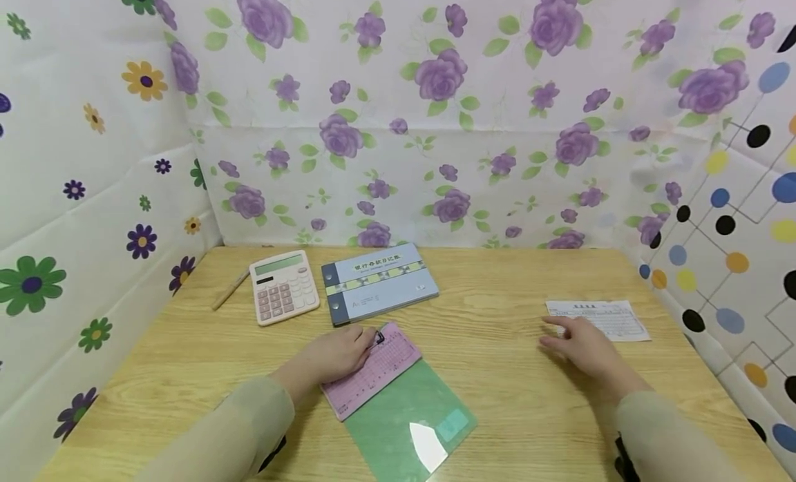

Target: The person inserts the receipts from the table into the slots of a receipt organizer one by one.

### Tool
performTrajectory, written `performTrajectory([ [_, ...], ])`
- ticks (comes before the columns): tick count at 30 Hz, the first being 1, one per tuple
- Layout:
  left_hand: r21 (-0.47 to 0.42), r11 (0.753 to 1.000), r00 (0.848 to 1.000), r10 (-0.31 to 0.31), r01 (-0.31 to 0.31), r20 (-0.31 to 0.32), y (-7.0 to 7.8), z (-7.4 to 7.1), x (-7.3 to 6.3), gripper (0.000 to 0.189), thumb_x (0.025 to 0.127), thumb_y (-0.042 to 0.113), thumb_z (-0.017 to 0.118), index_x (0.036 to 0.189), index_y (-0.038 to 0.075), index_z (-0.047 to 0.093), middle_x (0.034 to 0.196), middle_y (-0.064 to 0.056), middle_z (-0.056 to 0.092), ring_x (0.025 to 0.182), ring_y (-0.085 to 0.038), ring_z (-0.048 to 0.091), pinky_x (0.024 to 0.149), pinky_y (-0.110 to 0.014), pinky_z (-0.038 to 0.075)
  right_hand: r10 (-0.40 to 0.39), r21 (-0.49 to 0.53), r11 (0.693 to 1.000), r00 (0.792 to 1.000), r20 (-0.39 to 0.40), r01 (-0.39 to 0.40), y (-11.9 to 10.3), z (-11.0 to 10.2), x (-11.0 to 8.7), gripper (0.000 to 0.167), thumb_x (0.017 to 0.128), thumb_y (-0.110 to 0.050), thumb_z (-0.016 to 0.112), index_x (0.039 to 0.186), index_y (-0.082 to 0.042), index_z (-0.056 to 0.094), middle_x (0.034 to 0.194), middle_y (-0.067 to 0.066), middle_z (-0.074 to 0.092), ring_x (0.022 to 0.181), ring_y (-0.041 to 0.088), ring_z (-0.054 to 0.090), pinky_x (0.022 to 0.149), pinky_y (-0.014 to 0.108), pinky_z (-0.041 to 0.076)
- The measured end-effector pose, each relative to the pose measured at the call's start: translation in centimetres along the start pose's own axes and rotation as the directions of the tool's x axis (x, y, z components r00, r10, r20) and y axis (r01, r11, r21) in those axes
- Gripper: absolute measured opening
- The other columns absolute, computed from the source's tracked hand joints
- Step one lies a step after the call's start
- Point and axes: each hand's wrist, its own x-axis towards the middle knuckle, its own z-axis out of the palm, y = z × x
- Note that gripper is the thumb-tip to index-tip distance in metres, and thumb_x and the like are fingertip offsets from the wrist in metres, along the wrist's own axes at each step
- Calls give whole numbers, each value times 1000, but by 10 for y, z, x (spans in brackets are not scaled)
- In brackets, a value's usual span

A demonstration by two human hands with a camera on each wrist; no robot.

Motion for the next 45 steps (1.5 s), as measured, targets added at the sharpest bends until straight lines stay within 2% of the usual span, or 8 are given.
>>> performTrajectory([
  [5, 1, 1000, 1000, 3, -3, 14, 0, 0, 1, 46, 100, 28, 39, 140, 5, 41, 100, -4, 52, 91, -18, 55, 82, -35, 48, 51, -103, 993, 998, -44, -56, 33, -24, -12, 65, 91, -47, 56, 133, 1, 49, 93, 28, 52, 76, 33, 50, 61, 44, 43],
  [8, 0, 1000, 1000, 0, 0, 12, 0, 0, 1, 45, 100, 28, 38, 139, 6, 41, 100, -4, 52, 91, -18, 56, 82, -35, 48, 92, -131, 987, 995, -41, -96, 45, -32, -15, 71, 91, -52, 53, 135, 3, 45, 115, 38, 40, 96, 47, 47, 73, 57, 41],
  [12, 10, 1000, 1000, -8, 8, -2, 0, 0, 0, 44, 101, 29, 38, 139, 6, 41, 99, -4, 53, 90, -19, 56, 81, -35, 48, 120, -169, 978, 992, -30, -124, 59, -31, -12, 76, 89, -58, 51, 136, 2, 44, 119, 43, 33, 102, 55, 42, 75, 63, 38],
  [18, 33, 999, 999, 15, -14, -28, -1, 2, 0, 43, 100, 28, 38, 137, 5, 42, 97, -4, 52, 86, -18, 56, 80, -34, 49, 109, -214, 970, 994, -26, -112, 72, -23, -8, 75, 88, -59, 52, 130, 3, 50, 116, 42, 36, 99, 55, 44, 75, 64, 38],
  [26, 10, 1000, 1000, -9, 9, -3, 0, 1, -1, 45, 100, 29, 38, 138, 5, 42, 99, -5, 53, 88, -18, 56, 80, -35, 49, 43, -202, 978, 999, -29, -48, 64, -14, -6, 63, 89, -52, 56, 123, 1, 59, 110, 33, 46, 96, 45, 49, 76, 60, 39],
  [31, 7, 1000, 1000, -12, 12, 1, 0, 1, 0, 45, 101, 28, 37, 138, 5, 42, 99, -6, 52, 88, -18, 55, 81, -35, 48, 29, -154, 988, 999, -24, -32, 49, -5, -9, 48, 90, -41, 60, 118, -2, 62, 102, 22, 47, 85, 32, 52, 73, 53, 41],
  [35, 0, 1000, 1000, -18, 18, 6, 0, 1, 0, 44, 100, 28, 38, 138, 6, 42, 99, -5, 52, 88, -18, 55, 80, -35, 48, 6, -142, 990, 999, -35, -11, 35, 4, -13, 43, 88, -40, 63, 113, -5, 65, 99, 15, 48, 83, 25, 50, 74, 47, 42],
  [45, -15, 999, 999, -30, 30, 11, 2, -1, 0, 44, 100, 29, 38, 137, 6, 43, 101, -6, 53, 92, -20, 56, 81, -37, 48, 58, -151, 987, 998, -14, -60, 5, 22, -25, 41, 84, -50, 64, 107, -16, 65, 96, 8, 50, 82, 19, 52, 69, 43, 44],
])
